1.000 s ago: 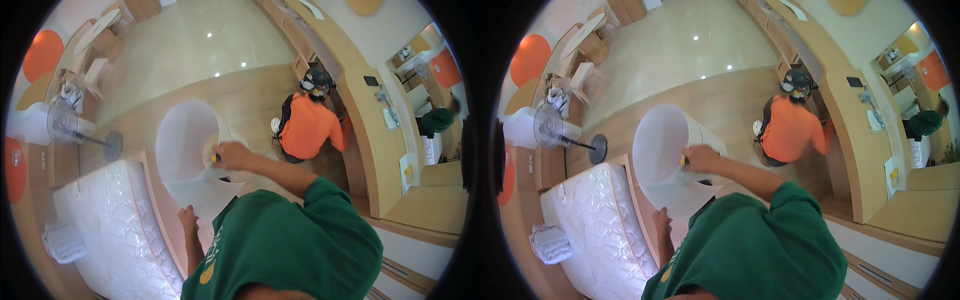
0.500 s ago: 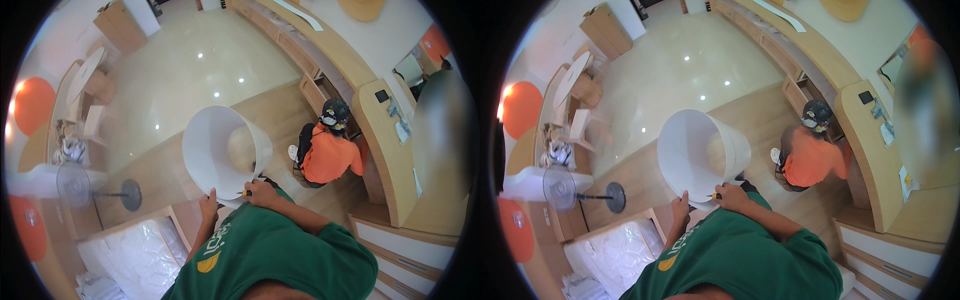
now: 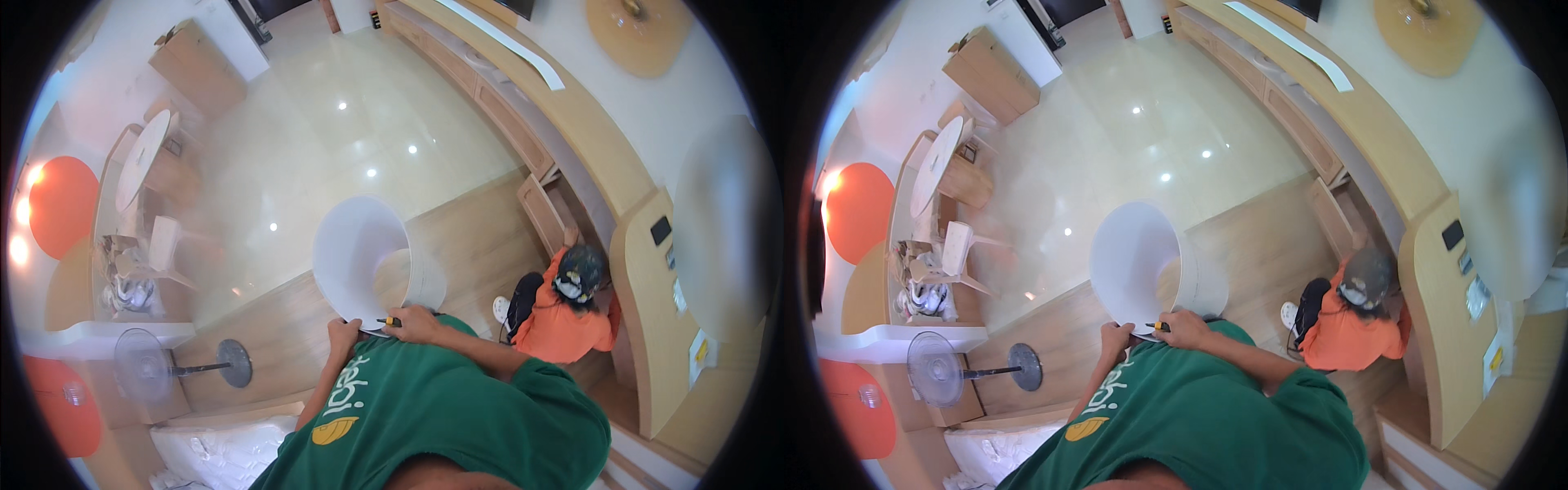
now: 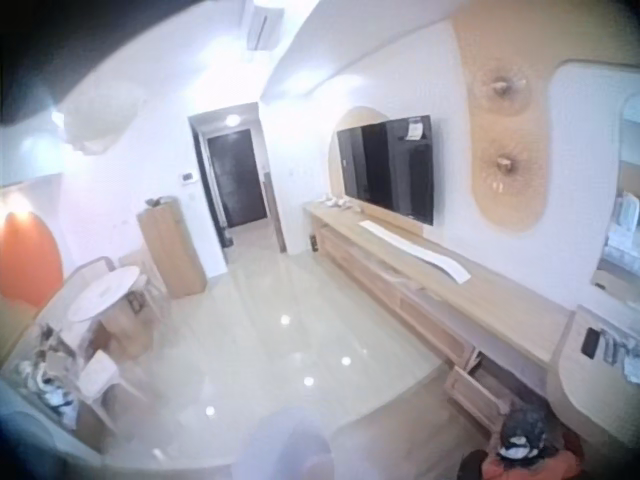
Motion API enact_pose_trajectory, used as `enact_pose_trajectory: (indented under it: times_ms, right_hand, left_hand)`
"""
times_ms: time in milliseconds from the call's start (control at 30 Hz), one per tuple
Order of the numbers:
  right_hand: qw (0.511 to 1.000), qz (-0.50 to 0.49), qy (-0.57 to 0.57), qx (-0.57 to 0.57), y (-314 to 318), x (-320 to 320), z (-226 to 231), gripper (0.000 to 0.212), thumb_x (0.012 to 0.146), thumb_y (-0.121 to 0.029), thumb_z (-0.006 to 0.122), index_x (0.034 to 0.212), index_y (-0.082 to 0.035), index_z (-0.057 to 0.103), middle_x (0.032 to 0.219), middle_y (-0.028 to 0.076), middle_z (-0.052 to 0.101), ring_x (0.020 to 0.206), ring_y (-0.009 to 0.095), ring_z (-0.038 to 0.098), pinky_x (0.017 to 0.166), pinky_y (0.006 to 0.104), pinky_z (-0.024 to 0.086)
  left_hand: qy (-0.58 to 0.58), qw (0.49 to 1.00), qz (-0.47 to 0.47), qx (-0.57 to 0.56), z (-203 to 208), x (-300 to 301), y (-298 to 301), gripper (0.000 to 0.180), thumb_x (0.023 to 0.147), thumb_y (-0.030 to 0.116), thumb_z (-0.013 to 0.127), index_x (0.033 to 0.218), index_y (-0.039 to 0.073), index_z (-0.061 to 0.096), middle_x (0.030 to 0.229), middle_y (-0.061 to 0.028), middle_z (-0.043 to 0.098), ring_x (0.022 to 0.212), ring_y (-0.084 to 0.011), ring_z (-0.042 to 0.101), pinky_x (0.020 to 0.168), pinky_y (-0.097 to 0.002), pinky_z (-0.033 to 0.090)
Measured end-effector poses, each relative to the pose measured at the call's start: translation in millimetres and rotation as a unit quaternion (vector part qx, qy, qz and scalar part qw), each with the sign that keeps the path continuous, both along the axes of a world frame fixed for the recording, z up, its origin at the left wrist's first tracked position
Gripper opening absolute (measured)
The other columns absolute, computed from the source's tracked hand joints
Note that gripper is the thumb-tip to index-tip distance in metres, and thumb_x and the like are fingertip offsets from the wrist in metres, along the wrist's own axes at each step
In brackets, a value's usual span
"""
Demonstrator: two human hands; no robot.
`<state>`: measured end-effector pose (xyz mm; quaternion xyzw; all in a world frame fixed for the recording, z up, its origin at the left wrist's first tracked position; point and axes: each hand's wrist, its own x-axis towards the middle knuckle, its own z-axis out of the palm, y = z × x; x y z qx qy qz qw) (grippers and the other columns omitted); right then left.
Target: The person kneels and uses a utility knife and hammer to fit and secure a wooden panel into a cabinet frame. They then stand, walk to retrieve a white bucket, and return to continue working on the cabinet.
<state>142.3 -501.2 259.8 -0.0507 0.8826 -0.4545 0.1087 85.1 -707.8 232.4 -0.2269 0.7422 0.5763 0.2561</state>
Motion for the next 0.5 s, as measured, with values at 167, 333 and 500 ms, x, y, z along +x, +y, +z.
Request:
enact_pose_trajectory:
  times_ms: [167, 333, 500]
  right_hand:
    - [0.995, 0.095, -0.025, 0.011, 24.3, -92.8, -6.4, 0.034, 0.082, -0.036, 0.069, 0.094, -0.004, 0.065, 0.082, 0.023, 0.067, 0.078, 0.041, 0.064, 0.071, 0.0485, 0.05]
    - [0.999, 0.049, 0.003, -0.024, 40.2, -207.3, -23.6, 0.033, 0.084, -0.03, 0.07, 0.107, -0.007, 0.066, 0.089, 0.021, 0.068, 0.083, 0.036, 0.066, 0.074, 0.0437, 0.052]
    - [0.983, -0.141, 0.031, -0.112, 79.2, -316.1, -31.3, 0.045, 0.084, -0.022, 0.071, 0.123, -0.005, 0.06, 0.095, 0.021, 0.069, 0.09, 0.032, 0.068, 0.079, 0.0372, 0.053]
  left_hand:
    - [-0.025, 0.999, 0.031, -0.027, -35.7, -64.0, 5.2, 0.021, 0.077, 0.0, 0.056, 0.085, -0.02, 0.059, 0.076, -0.0214, 0.066, 0.058, -0.0284, 0.067, 0.046, -0.0341, 0.057]
    - [-0.025, 0.988, 0.123, 0.086, -87.0, -162.7, 12.2, 0.02, 0.076, -0.001, 0.053, 0.083, -0.019, 0.058, 0.078, -0.0233, 0.064, 0.068, -0.0306, 0.068, 0.052, -0.0399, 0.061]
    - [0.017, 0.99, 0.121, 0.072, -88.3, -309.5, 18.5, 0.024, 0.076, 0.003, 0.053, 0.086, -0.016, 0.062, 0.08, -0.0218, 0.066, 0.071, -0.0298, 0.068, 0.059, -0.0405, 0.058]
